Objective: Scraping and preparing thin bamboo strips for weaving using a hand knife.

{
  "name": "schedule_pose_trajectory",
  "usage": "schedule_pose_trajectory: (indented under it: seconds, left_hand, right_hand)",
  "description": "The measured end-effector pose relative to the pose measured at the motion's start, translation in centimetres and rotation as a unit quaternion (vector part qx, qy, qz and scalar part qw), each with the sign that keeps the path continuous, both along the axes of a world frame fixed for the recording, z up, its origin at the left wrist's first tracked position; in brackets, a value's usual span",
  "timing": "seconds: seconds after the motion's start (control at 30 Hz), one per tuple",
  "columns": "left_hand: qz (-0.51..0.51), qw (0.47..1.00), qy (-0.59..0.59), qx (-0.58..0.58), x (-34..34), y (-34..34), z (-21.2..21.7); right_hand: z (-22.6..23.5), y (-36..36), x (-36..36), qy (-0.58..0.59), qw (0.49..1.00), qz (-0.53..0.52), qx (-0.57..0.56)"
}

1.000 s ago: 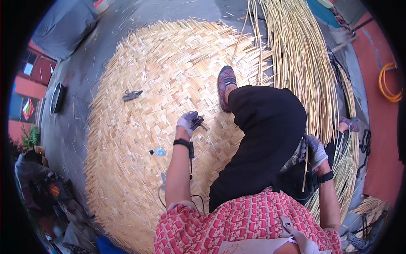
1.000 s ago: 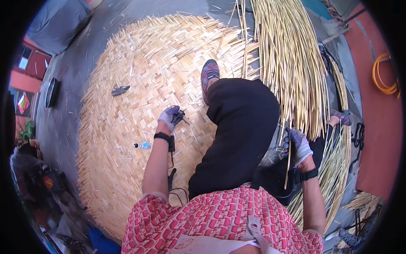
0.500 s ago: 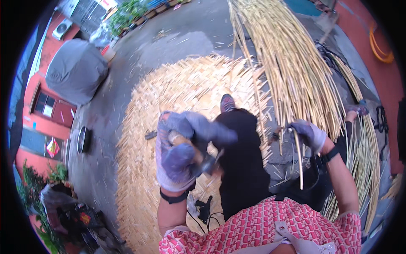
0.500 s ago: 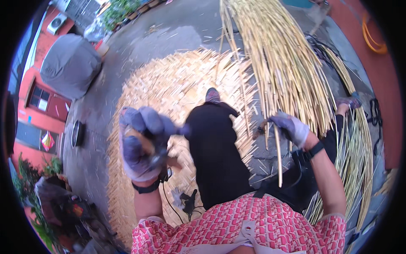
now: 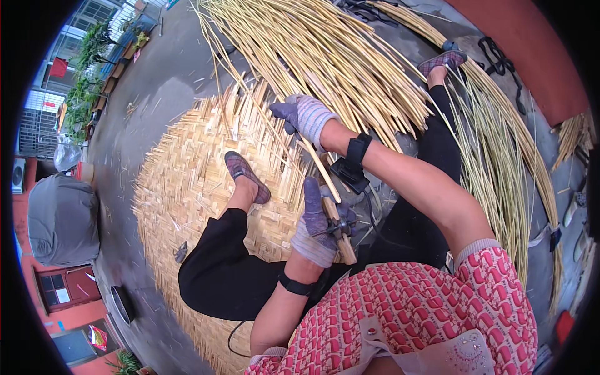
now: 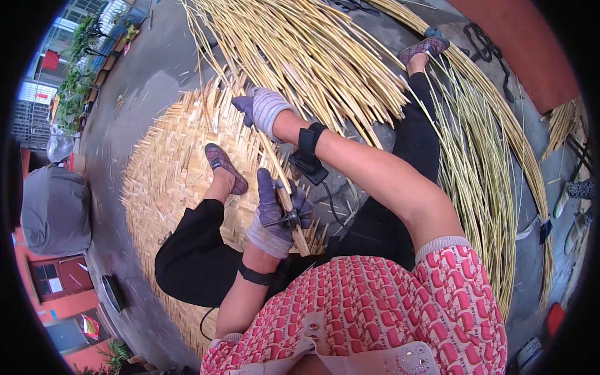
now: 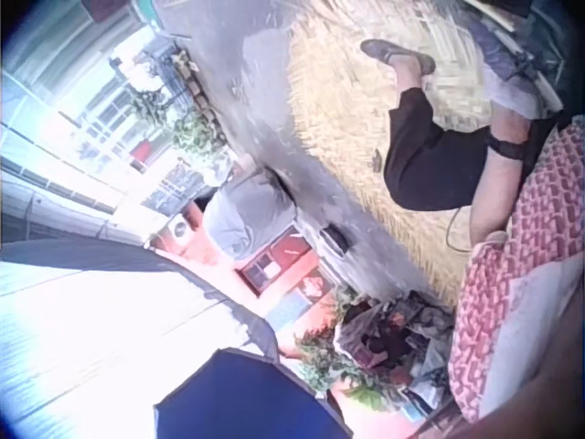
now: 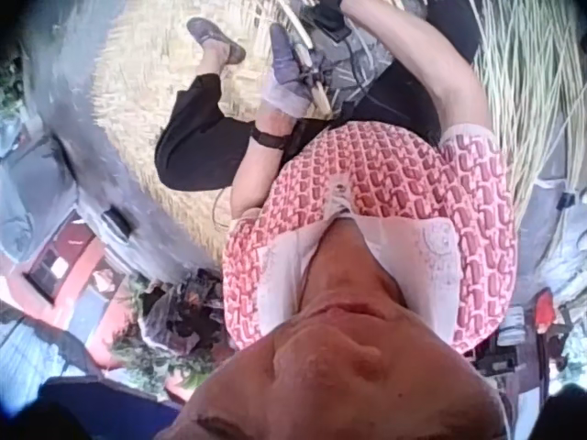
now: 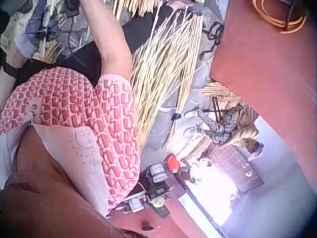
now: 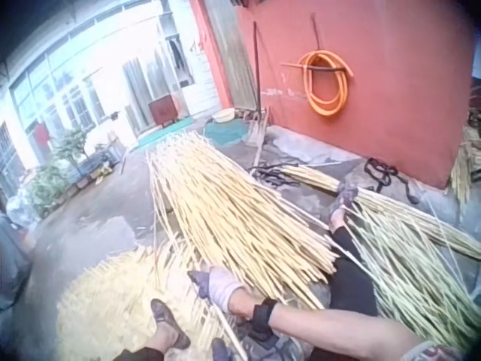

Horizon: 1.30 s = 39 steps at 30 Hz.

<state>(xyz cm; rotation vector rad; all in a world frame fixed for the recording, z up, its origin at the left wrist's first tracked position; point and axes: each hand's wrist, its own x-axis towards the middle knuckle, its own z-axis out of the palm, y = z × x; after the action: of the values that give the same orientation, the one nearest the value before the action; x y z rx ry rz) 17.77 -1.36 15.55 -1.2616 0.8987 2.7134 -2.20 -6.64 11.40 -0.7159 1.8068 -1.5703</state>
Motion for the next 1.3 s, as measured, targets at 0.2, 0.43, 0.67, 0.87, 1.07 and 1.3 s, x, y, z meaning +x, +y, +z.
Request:
schedule_pose_trajectory:
  seconds: [0.2, 0.43, 0.67, 0.87, 1.07, 1.3]
  left_hand:
    - [-0.029, 0.994, 0.069, 0.083, -0.4, -1.4, -3.6]
    - [0.067, 0.996, 0.045, 0.023, -1.0, -4.4, -1.7]
    - [0.052, 0.997, 0.054, 0.005, -2.3, -7.3, -0.6]
    - [0.069, 0.991, 0.113, 0.024, -10.5, -14.5, -9.5]
    - [0.116, 0.990, 0.064, -0.057, -21.4, -4.1, -13.2]
    - [0.147, 0.976, 0.111, -0.115, -27.2, -13.1, -14.3]
  right_hand:
    - [-2.2, 0.7, 2.8, 0.282, 0.955, -0.080, 0.033]
    - [1.9, 1.0, 4.2, 0.074, 0.971, 0.155, 0.169]
    - [-0.8, -3.9, 2.4, 0.201, 0.959, 0.131, 0.149]
    - [2.5, 6.9, 2.1, -0.015, 0.986, 0.111, 0.124]
    - [-2.1, 21.4, 5.5, 0.304, 0.863, -0.011, 0.402]
    - [2.1, 54.9, 26.1, 0.171, 0.725, -0.008, 0.667]
